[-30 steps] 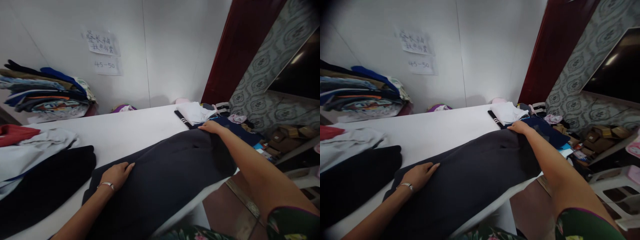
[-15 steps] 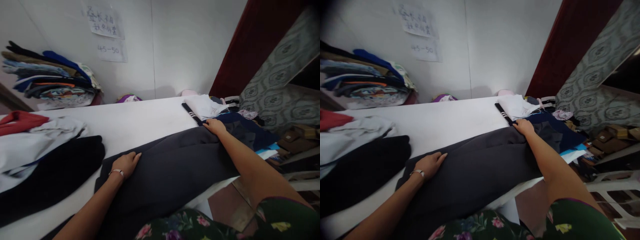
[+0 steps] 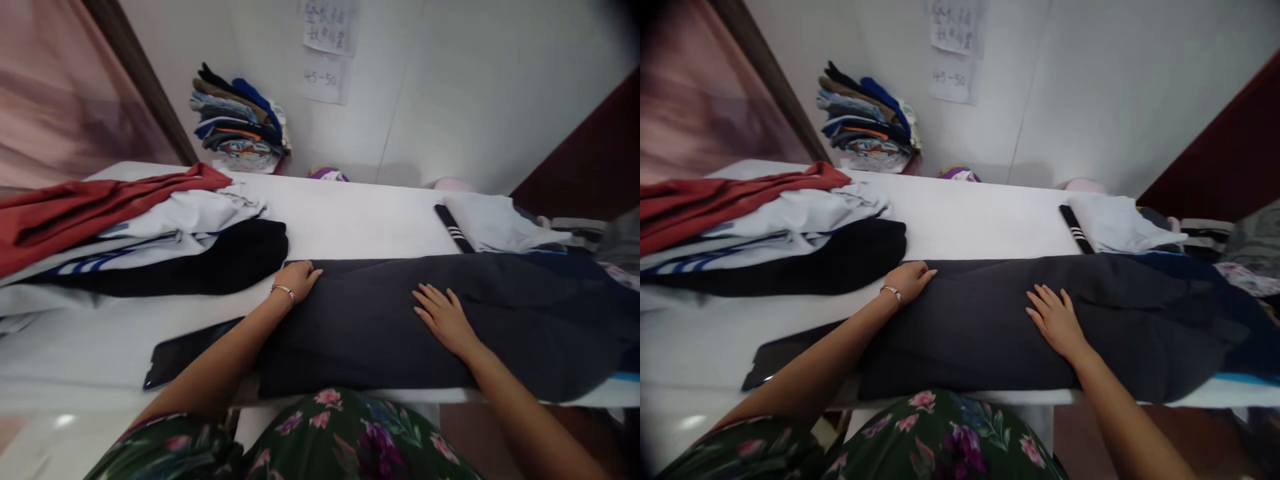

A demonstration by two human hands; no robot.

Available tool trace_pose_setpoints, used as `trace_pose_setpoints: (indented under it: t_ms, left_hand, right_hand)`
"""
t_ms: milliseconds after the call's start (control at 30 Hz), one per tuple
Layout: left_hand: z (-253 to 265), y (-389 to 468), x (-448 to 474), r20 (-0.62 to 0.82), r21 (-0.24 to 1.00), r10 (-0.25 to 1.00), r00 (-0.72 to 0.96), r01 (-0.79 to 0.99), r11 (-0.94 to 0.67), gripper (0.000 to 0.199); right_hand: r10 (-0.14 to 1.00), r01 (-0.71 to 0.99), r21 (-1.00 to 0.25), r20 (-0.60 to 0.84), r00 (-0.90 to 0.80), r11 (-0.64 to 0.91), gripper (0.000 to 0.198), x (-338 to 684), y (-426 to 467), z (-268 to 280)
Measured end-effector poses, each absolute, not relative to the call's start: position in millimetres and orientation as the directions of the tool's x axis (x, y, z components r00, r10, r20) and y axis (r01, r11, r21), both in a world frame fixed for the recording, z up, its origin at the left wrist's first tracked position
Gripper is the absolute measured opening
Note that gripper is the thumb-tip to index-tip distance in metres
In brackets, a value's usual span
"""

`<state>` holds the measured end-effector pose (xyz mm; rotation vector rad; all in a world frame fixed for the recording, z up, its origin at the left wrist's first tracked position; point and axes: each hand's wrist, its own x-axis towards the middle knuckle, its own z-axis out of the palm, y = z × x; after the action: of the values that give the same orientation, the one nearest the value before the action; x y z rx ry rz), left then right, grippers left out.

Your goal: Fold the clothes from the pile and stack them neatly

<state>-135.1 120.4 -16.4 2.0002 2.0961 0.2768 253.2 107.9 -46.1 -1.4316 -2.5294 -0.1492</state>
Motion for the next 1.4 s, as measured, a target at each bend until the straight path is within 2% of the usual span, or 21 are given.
trace_pose_setpoints:
  t_ms: [100,167,267,367,533,600,700,767,933,1033,1233,1300,1400]
  left_hand:
    - [-18,97,-153,0.109,0.288,0.984,-0.14,0.952,0.104,0.037]
    - [-20,79,-162,0.151,0.333,0.958,-0.242,0.925,0.181,0.045]
    - [-23,56,-168,0.007,0.517,0.93,-0.368,0.797,0.312,0.061]
    - [-22,44,-168,-0.151,0.644,0.903,-0.403,0.653,0.399,0.074]
    - [-19,42,-167,-0.22,0.78,0.876,-0.429,0.462,0.422,0.094]
    - [-18,42,-167,-0.305,0.86,0.862,-0.405,0.272,0.432,0.091]
    - [-13,37,-165,-0.427,0.903,0.879,-0.21,-0.045,0.428,0.073]
    - [-10,33,-164,-0.419,0.906,0.9,-0.122,-0.127,0.405,0.063]
    - [-16,31,-159,-0.258,0.965,0.955,-0.148,0.019,0.263,0.065]
    - [-20,36,-156,-0.202,0.967,0.958,-0.203,0.113,0.228,0.069]
    - [27,44,-184,-0.083,0.99,0.977,-0.195,0.099,0.104,0.071]
    - [47,45,-215,-0.079,0.985,0.96,-0.269,0.128,0.117,0.078]
    - [56,41,-270,-0.15,0.953,0.909,-0.388,0.189,0.237,0.081]
  right_hand:
    - [0.819,0.853,-0.011,0.286,-0.498,0.522,0.045,252,100,-65]
    - [0.815,0.85,-0.025,0.302,-0.495,0.525,0.047,256,103,-68]
    - [0.825,0.854,-0.041,0.287,-0.487,0.519,0.049,259,108,-66]
    - [0.838,0.86,-0.058,0.264,-0.477,0.508,0.049,258,108,-65]
    - [0.849,0.863,-0.092,0.26,-0.461,0.497,0.051,258,109,-65]
    - [0.863,0.868,-0.124,0.239,-0.445,0.482,0.052,259,109,-64]
    - [0.906,0.895,-0.184,0.205,-0.369,0.406,0.053,253,102,-60]
    - [0.919,0.902,-0.209,0.203,-0.337,0.377,0.053,239,90,-57]
    - [0.867,0.863,-0.156,0.228,-0.442,0.481,0.055,183,57,-58]
    - [0.865,0.871,-0.125,0.244,-0.438,0.476,0.055,157,50,-60]
    - [0.866,0.829,-0.252,0.171,-0.47,0.499,0.055,116,55,-32]
    - [0.841,0.788,-0.296,0.144,-0.522,0.54,0.055,94,56,-18]
    - [0.756,0.704,-0.322,0.061,-0.651,0.632,0.056,60,54,-7]
